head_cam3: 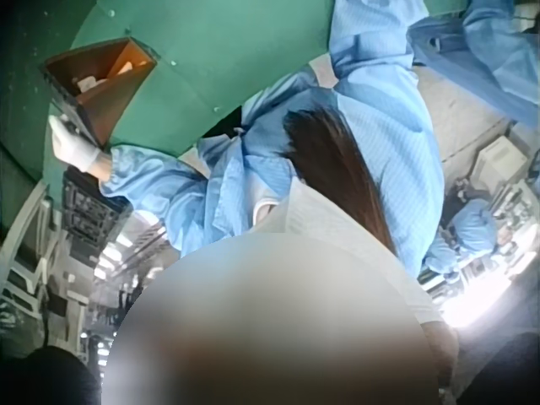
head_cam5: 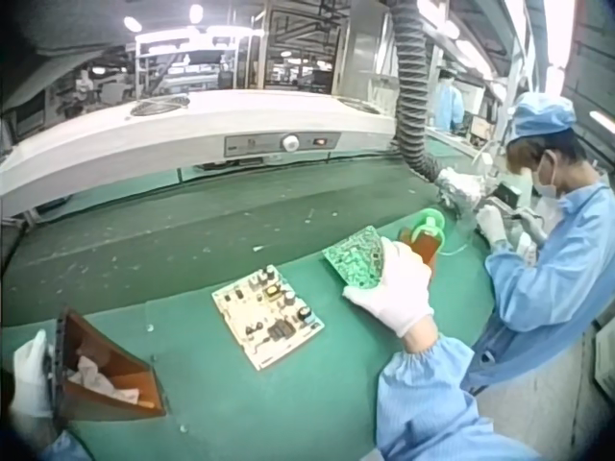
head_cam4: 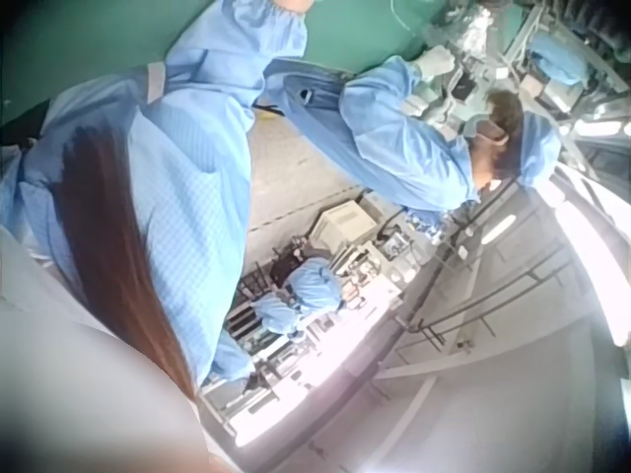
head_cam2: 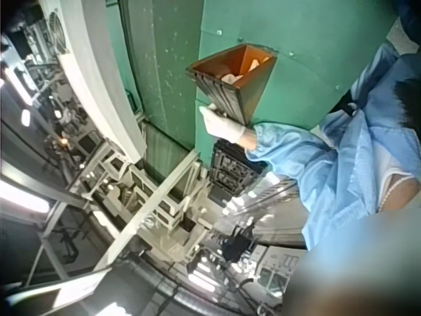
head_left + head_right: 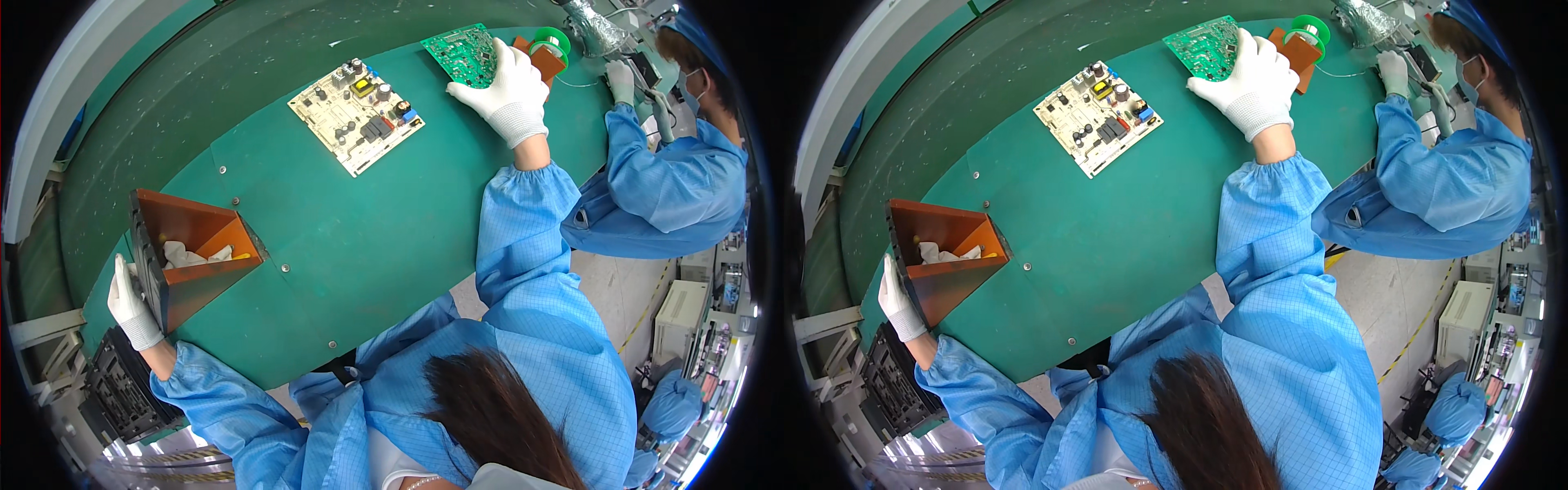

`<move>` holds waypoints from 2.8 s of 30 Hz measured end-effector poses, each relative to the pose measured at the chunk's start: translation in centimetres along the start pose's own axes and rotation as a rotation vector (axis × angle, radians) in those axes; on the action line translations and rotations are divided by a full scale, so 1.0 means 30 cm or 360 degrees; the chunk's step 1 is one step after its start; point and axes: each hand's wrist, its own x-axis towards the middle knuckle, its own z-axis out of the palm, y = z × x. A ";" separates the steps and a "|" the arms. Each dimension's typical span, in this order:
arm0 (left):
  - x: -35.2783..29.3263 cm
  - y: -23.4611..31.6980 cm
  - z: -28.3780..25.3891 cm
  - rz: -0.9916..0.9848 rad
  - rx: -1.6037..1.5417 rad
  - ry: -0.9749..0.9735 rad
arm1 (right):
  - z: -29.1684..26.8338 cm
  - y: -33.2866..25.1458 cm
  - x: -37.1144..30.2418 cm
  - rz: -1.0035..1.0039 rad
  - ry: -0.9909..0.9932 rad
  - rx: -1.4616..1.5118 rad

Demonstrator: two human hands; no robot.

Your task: The recorder is assembling and inspecting printed circuit boards on an industrial production line.

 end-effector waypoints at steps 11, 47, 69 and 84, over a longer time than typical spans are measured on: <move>0.019 -0.037 -0.022 -0.0003 0.0109 -0.0077 | 0.081 0.017 -0.012 -0.0115 0.0082 0.0143; -0.010 -0.056 -0.046 0.1080 0.0763 -0.0048 | -0.097 -0.253 -0.078 -0.0984 0.0116 0.0903; -0.011 0.007 0.019 0.0269 0.0147 -0.0176 | -0.156 -0.734 -0.178 -0.1278 -0.0713 0.2080; -0.017 -0.006 0.013 0.0242 0.0285 -0.0092 | 0.006 -0.756 -0.277 -0.1198 -0.0965 0.2158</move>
